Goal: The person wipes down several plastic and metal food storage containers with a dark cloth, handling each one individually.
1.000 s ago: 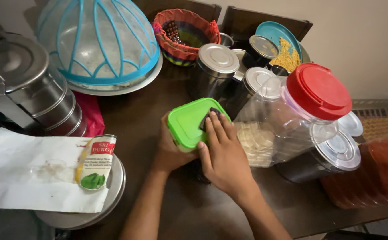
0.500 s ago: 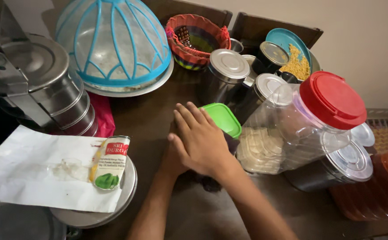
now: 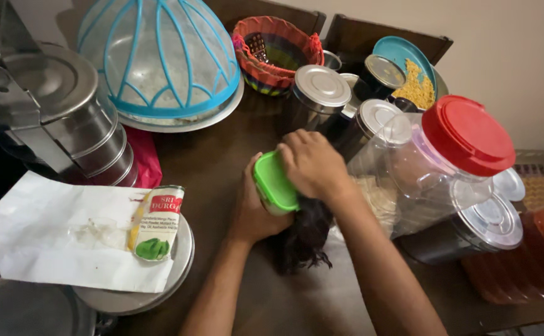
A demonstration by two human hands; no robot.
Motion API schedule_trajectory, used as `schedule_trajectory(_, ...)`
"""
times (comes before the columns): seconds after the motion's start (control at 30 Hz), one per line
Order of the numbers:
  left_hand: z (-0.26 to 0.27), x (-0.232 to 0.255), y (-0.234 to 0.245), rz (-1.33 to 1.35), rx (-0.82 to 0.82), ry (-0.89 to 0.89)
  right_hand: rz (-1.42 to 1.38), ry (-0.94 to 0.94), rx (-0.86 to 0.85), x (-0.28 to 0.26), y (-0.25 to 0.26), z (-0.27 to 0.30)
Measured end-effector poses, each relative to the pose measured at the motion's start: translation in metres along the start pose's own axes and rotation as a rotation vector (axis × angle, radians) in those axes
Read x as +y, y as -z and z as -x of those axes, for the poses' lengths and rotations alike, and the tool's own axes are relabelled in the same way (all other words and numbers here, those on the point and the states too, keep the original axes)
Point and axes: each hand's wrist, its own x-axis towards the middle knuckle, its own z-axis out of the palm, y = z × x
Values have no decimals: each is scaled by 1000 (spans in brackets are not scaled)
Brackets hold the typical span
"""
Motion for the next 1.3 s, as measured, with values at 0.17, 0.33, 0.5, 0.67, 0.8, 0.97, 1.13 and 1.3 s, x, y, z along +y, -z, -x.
schedule_trajectory(0.17,0,-3,0,52,-14,-7,-147,-630,-281,31,19,19)
schedule_trajectory(0.33,4,0,-2,74,-2,-23,-230,-530,160,4,-5,62)
schedule_trajectory(0.5,2,-4,-2,153,-11,42,-311,-393,361,-16,-12,80)
schedule_trajectory(0.67,3,-4,-2,196,-17,42,-367,-353,439,-37,-21,94)
schedule_trajectory(0.8,0,-1,4,224,-32,9,-258,-298,485,-53,-28,102)
schedule_trajectory(0.97,0,-1,1,241,-26,40,-136,-23,426,-73,-28,112)
schedule_trajectory(1.13,6,-16,1,279,-2,45,-61,91,324,-87,-5,95)
schedule_trajectory(1.3,21,-47,-13,-38,30,-214,80,209,172,-90,16,64)
